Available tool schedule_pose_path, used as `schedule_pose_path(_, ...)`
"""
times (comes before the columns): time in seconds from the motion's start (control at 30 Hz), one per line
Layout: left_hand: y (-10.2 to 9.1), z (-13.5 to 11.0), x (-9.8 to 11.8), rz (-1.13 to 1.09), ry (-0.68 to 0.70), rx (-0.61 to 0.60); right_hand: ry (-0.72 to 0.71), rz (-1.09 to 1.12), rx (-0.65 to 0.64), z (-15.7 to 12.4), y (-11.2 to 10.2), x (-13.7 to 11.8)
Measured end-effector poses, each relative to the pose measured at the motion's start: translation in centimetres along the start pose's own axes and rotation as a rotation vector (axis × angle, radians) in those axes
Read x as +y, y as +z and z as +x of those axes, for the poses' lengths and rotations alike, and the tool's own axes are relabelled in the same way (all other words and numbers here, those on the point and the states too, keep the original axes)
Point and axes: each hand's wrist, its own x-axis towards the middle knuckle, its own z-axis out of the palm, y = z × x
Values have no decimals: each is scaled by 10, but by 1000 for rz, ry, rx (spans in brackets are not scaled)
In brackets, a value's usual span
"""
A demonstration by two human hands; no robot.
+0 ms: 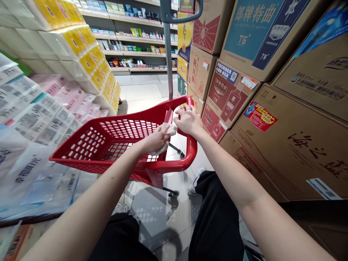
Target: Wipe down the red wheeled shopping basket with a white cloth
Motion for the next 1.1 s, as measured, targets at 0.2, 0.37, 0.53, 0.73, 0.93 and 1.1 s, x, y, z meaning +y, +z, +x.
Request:
schedule_pose_path(0.2,-14,-52,18,-116,28,-85,-24,26,-2,0,1,-2)
schedule_pose_path(0.37,-38,-91,44,-272,-10,266,-40,24,-1,2,3,-5)
schedule_pose_path(0.53,-56,-140,71,-316,-92,565,-52,45,-5,4,5,-7)
schedule_pose_path(0.73,-25,-148,98,-181,56,428,-39,48,-4,4,8,-9)
schedule_pose_path(0.93,10,-126,93,101,143,414,-36,34,-10,1,5,-7)
schedule_pose_path(1.1,9,-140,53,33,93,453,-44,31,-4,2,5,-6)
